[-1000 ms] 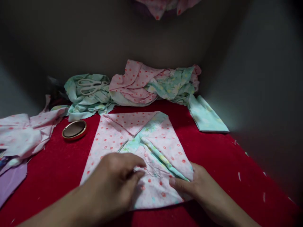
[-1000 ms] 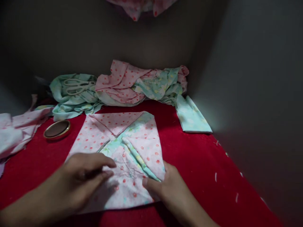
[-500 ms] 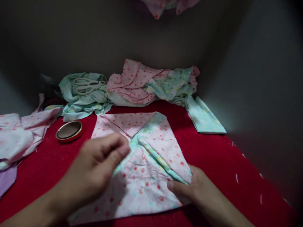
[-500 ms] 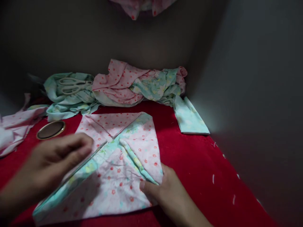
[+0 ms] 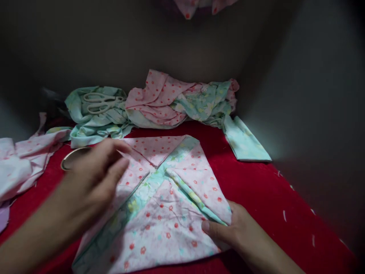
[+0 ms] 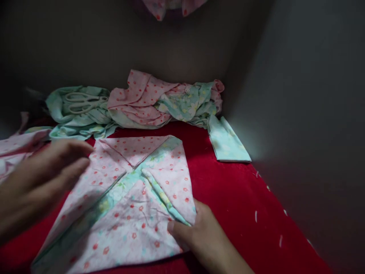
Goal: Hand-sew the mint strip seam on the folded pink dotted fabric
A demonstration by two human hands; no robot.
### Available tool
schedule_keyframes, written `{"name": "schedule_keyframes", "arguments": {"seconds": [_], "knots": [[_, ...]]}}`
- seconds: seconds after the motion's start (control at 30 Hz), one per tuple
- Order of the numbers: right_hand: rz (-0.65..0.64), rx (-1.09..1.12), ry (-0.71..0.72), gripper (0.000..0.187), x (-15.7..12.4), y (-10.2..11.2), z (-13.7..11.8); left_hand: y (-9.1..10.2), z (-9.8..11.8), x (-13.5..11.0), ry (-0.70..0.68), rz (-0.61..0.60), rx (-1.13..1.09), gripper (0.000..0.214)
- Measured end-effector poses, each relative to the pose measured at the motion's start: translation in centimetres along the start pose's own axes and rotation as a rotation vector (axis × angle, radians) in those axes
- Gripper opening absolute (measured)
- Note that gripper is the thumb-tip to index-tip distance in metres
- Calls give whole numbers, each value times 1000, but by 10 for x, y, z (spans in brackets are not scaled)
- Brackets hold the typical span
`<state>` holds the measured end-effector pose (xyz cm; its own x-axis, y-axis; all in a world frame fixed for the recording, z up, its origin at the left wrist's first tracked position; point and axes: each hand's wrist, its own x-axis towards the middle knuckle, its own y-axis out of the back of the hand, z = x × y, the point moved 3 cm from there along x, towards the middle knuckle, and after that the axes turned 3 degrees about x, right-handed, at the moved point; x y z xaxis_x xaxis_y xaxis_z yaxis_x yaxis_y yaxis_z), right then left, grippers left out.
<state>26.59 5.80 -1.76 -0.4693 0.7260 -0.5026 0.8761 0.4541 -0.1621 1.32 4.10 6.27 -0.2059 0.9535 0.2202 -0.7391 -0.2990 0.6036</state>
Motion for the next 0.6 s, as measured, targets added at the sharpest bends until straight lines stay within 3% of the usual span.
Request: {"name": "schedule_keyframes", "arguments": {"seconds": [0.07, 0.17, 0.33, 0.6], "knots": [[-5, 9, 5, 20, 0, -2, -1, -38, 14, -14, -60, -320, -35, 10], [-34, 83, 17, 28, 1, -5, -2, -78, 17, -36, -54, -607, -188, 17], [32, 72, 33, 25, 0, -1, 2, -99, 8, -48, -222, -568, -280, 16], [45, 71, 9, 26, -4, 1, 2, -99, 6, -48, -268, -578, -152, 19]]}}
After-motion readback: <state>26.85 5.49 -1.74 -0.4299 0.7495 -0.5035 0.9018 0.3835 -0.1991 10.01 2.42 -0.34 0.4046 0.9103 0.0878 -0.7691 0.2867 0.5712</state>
